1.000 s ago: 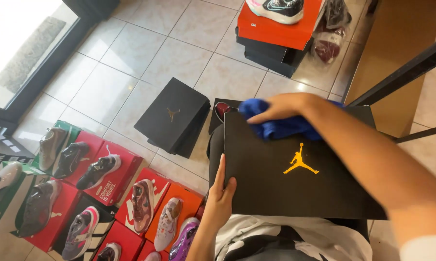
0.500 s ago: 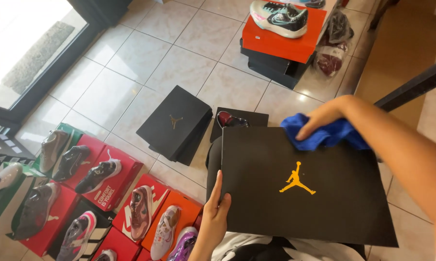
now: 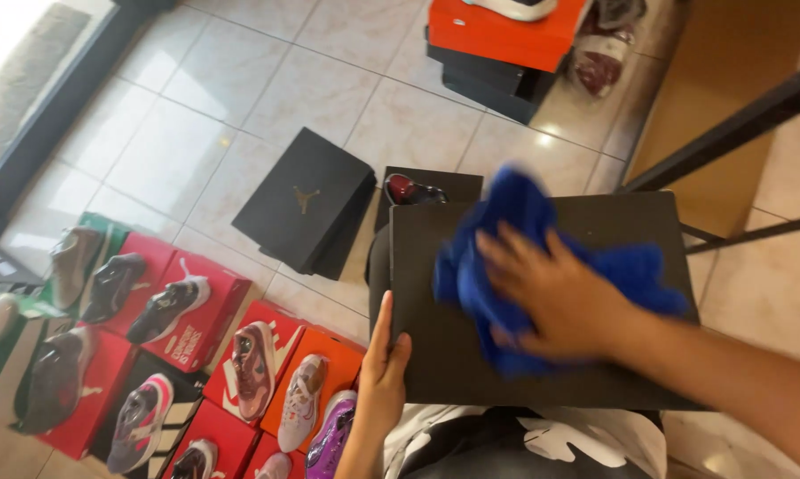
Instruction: Cleaning shoe boxes and shoes using a cloth and organizing them
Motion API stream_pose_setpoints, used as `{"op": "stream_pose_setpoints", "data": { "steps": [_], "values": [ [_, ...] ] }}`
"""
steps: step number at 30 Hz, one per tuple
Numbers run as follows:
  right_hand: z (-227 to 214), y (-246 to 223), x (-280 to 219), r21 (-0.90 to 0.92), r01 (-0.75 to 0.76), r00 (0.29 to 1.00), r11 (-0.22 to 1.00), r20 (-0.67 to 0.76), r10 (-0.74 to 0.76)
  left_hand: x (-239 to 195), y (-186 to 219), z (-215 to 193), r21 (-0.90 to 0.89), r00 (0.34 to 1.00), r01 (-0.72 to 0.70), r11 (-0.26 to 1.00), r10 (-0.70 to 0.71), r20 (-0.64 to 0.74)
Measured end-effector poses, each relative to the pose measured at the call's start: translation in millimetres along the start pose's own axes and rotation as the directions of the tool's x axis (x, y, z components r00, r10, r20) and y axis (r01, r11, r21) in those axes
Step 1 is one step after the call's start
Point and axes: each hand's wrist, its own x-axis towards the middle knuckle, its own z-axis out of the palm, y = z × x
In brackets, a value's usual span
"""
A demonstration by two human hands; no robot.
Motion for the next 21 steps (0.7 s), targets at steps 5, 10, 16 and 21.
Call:
{"op": "stream_pose_setpoints", "data": {
  "steps": [5,10,16,21],
  "values": [
    [-13.2,37.5,-92.3,0.235,0.178,0.956,0.956,0.190,-0.224,-1.4,-8.7,-4.0,0.062,0.997,-0.052,0.997,0.048,0.060],
    [-18.7,16.3,-30.2,0.016,-0.640,0.761,0.768,0.149,0.631,4.9,-13.3,1.8,-0.040,0.992,-0.108,0.993,0.110,0.058],
    [-23.1,-62.6,-72.0,0.378,0.157,0.957,0.912,0.171,-0.236,15.5,-21.7,-7.6,-0.078,0.995,-0.079,0.994,0.084,0.058],
    [-2.5,14.4,-140.2,0.170,-0.368,0.930,0.914,0.070,0.361,7.7,-12.3,-9.3,-0.035,0.991,-0.087,0.996,0.090,0.097]
  ]
}}
